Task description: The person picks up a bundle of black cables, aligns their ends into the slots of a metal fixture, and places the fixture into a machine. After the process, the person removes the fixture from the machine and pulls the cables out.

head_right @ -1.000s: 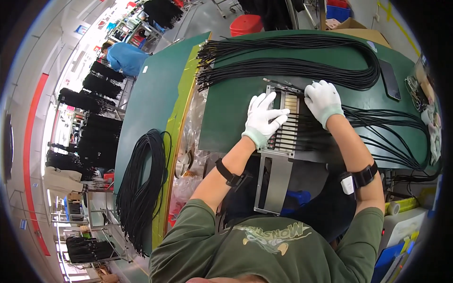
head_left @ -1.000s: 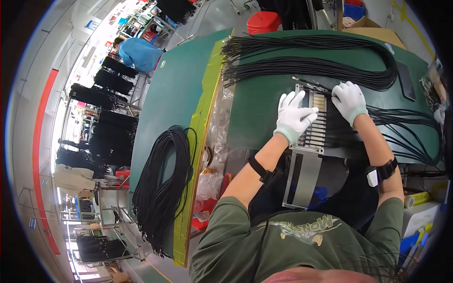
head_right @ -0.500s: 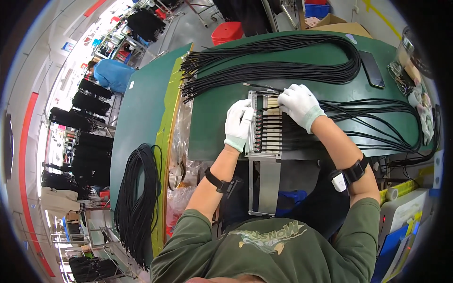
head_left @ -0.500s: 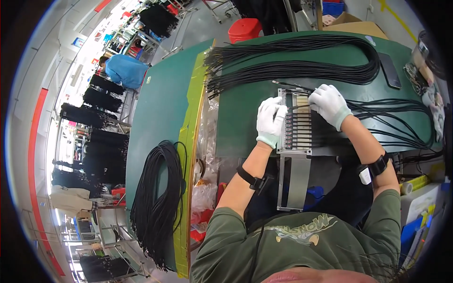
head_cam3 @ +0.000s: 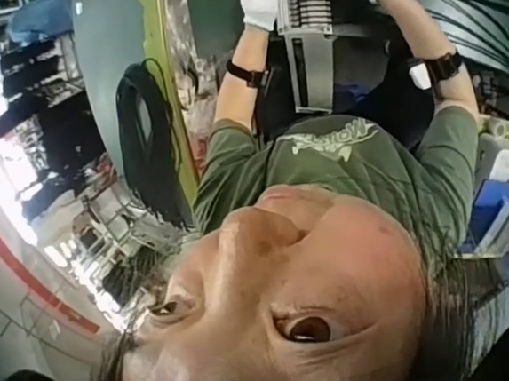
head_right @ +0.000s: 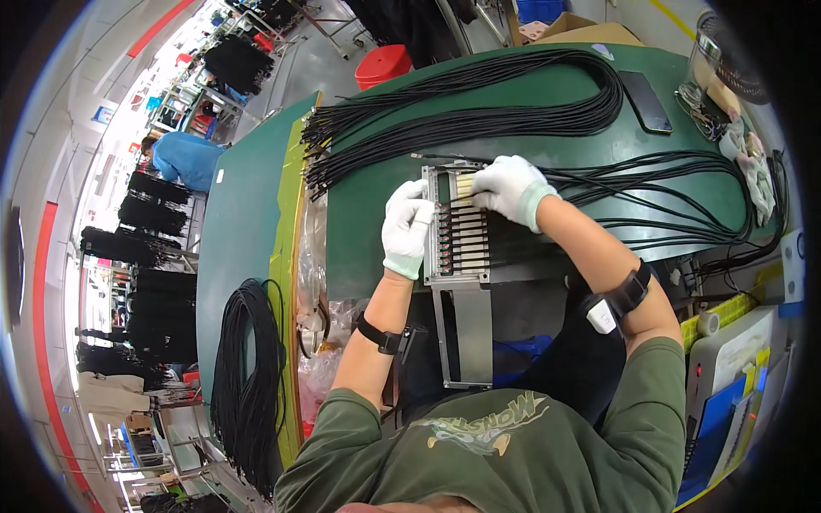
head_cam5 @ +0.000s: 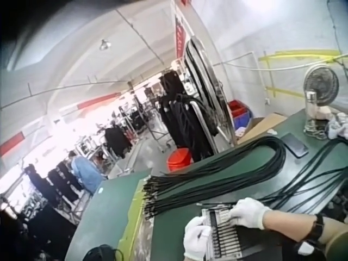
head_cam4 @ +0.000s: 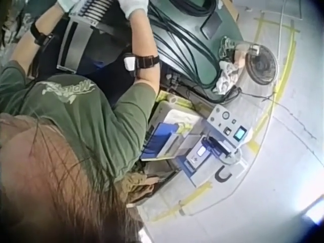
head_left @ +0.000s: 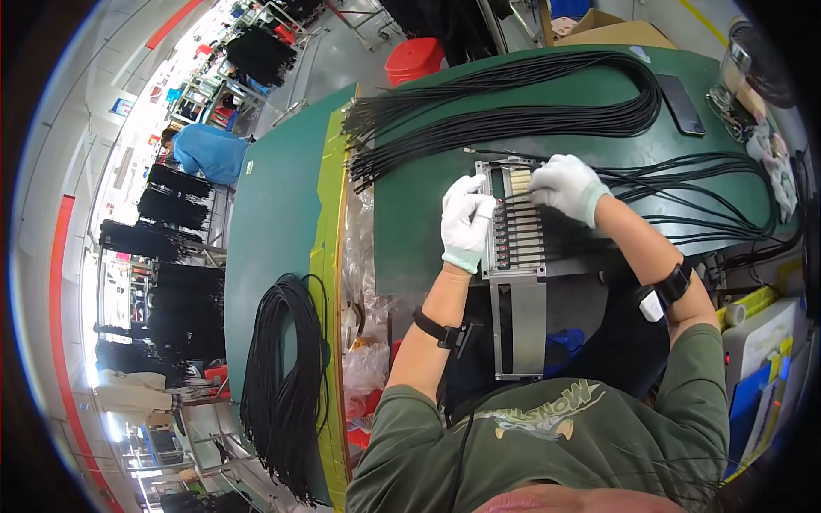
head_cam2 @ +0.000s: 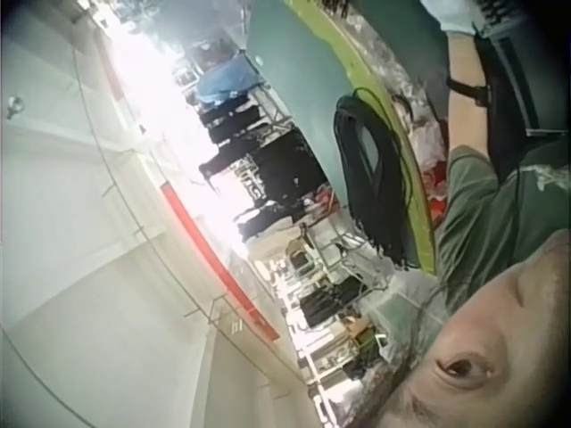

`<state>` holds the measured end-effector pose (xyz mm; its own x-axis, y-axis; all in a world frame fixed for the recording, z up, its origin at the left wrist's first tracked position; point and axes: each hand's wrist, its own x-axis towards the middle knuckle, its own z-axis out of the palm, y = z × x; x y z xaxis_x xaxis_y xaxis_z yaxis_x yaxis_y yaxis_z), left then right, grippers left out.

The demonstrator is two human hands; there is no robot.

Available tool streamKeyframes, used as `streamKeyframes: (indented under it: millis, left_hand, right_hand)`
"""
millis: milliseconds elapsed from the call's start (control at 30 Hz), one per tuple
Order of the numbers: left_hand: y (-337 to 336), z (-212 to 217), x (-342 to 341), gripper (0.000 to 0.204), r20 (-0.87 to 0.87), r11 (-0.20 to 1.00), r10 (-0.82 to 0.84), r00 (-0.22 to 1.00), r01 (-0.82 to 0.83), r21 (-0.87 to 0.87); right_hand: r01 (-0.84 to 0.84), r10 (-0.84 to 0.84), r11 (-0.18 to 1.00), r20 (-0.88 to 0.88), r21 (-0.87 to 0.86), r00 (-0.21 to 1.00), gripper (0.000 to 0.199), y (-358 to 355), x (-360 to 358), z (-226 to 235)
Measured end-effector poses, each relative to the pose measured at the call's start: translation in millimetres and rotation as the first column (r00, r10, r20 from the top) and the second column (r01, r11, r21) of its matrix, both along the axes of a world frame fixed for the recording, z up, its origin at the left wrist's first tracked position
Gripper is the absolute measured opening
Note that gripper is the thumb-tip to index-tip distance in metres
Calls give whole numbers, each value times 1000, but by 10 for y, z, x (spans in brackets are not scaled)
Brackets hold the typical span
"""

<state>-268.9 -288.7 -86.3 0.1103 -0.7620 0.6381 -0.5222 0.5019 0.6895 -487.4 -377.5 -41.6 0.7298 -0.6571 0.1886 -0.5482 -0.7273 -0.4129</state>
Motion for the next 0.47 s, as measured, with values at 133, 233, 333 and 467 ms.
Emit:
streamKeyframes:
  millis: [133,233,333,467]
  left_hand:
    - [-5,-32,35,6,42,992,110,993,-112,50]
    - [-33,-67,70,8,71,978,203,977,-206,35]
    - [-31,-19,49,13,93,956,237,967,-250,157]
    - [-110,-118,104,17,-49,950,197,979,-178,257]
  right_hand:
    - [69,-91,994,306,82,948,15,-63,-139,-98]
    - [64,-46,995,210,-77,977,11,34,-69,62]
    - [60,-34,986,160,-158,986,11,-58,-123,30]
    - [85,-82,985,25,-152,996,15,-66,-96,-8]
